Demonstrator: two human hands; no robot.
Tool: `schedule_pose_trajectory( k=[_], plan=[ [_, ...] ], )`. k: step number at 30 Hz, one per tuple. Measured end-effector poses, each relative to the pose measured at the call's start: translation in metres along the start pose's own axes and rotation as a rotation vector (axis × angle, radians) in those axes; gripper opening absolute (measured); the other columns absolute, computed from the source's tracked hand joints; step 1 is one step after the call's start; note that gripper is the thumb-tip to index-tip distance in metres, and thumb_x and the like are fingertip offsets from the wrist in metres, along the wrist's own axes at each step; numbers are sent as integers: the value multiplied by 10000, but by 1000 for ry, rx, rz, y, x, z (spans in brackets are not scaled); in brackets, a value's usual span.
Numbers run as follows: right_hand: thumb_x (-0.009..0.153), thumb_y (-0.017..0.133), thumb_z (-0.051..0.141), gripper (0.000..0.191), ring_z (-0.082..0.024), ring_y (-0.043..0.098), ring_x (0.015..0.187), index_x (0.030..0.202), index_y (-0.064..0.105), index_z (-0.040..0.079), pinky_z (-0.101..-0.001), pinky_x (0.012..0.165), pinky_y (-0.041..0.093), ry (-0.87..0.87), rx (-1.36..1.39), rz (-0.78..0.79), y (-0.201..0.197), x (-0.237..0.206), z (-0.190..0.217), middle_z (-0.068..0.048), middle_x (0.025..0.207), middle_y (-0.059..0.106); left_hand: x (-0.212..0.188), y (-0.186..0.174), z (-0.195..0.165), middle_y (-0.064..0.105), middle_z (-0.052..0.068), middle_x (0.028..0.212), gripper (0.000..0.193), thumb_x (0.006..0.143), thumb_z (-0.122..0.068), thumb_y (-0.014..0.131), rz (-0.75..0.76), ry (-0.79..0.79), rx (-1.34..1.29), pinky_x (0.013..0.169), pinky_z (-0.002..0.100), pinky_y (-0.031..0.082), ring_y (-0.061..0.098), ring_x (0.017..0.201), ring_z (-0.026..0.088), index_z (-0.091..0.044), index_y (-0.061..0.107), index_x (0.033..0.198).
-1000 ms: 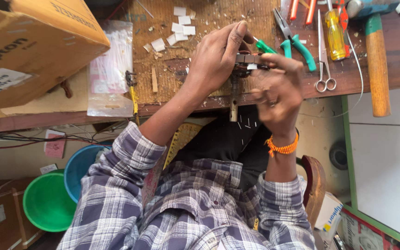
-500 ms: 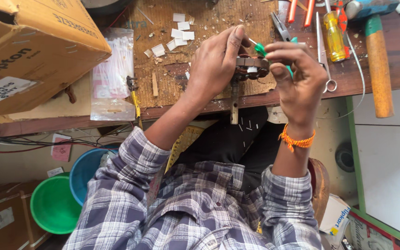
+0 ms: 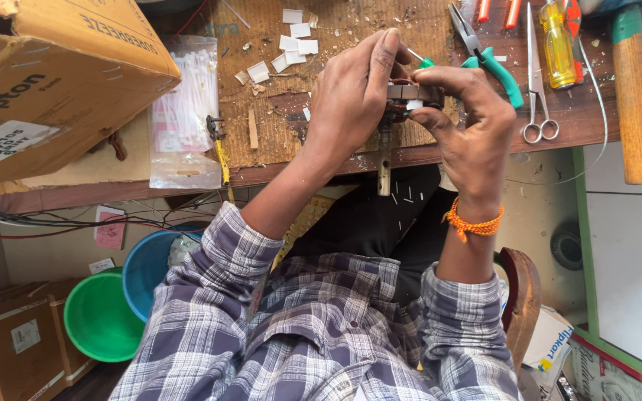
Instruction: The person works on a cylindrical electrical component, likely a motor stator, using a screwdriver to adjust or secure internal parts. They also cut small white insulating pieces with scissors and insert them into the component. The task involves repeated insertion and adjustment of these pieces.
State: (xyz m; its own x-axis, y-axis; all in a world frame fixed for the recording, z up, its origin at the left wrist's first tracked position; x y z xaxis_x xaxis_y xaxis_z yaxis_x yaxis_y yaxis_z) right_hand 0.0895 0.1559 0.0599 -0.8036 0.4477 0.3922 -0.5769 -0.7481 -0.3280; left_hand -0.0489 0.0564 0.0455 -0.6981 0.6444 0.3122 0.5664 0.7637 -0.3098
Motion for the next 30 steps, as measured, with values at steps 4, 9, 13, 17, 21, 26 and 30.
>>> schedule_pose_trajectory(
  k=[4, 9, 13, 17, 21, 26, 30],
  plan=[
    [953, 839, 267, 440, -151, 676, 1163, 1302, 716, 30, -275, 1042, 562, 83, 104, -86, 3, -4, -7, -67, 1272, 714, -18, -9, -22, 754, 74, 1027, 329, 1057, -362, 566, 12, 277, 57, 837, 374, 549, 679, 955, 236, -73, 674, 1170],
    [983, 841, 173, 395, -194, 662, 1277, 1324, 717, 18, -292, 1109, 540, 57, -3, -77, 4, -11, -1, -106, 1330, 719, -44, -14, -21, 706, 61, 1234, 450, 985, -288, 804, -16, 336, 170, 972, 347, 512, 592, 1095, 224, -88, 624, 1346],
    [1007, 805, 152, 383, -204, 626, 1363, 1346, 689, 18, -315, 1162, 534, 78, 116, -26, 5, -13, 5, -120, 1425, 672, -53, -16, -20, 688, 73, 1222, 489, 947, -294, 845, -46, 397, 213, 1009, 385, 498, 583, 1124, 263, -79, 622, 1326],
    [1029, 777, 134, 335, -196, 627, 1335, 1328, 687, 13, -274, 1068, 565, 89, 54, 42, 5, -21, 15, -129, 1386, 684, -60, -20, -21, 691, 63, 1168, 456, 919, -335, 855, -98, 441, 213, 1002, 397, 499, 584, 1108, 265, -86, 662, 1248],
    [1007, 768, 166, 389, -171, 651, 1252, 1364, 686, 36, -228, 889, 600, 137, 32, 13, 3, -30, 17, -125, 1407, 693, -69, -17, -19, 693, 82, 1153, 466, 922, -356, 844, -127, 517, 254, 957, 407, 519, 608, 1049, 282, -54, 669, 1230],
    [1069, 740, 164, 370, -210, 626, 1326, 1406, 661, 34, -266, 931, 624, 14, -124, -39, 13, -35, 26, -112, 1384, 684, -78, -11, -18, 688, 99, 1115, 421, 996, -369, 767, -212, 509, 335, 876, 405, 542, 674, 967, 296, -28, 648, 1211],
    [1109, 703, 146, 288, -259, 623, 1356, 1363, 647, 22, -328, 1028, 605, -22, -225, -76, 18, -42, 31, -104, 1374, 685, -82, -8, -20, 689, 94, 1111, 389, 1027, -386, 692, -242, 506, 348, 870, 407, 527, 684, 984, 290, -37, 637, 1192]
  ],
)
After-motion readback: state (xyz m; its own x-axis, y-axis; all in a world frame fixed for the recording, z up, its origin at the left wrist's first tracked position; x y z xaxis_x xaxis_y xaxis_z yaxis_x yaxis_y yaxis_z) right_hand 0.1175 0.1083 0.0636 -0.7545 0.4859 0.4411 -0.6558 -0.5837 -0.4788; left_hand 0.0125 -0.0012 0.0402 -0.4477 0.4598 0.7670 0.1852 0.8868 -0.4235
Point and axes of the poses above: each hand's wrist, its own x-axis towards the middle knuckle, its own y-axis out of the palm, z = x × y, the point moved 6 cm from there along x, towards the middle knuckle
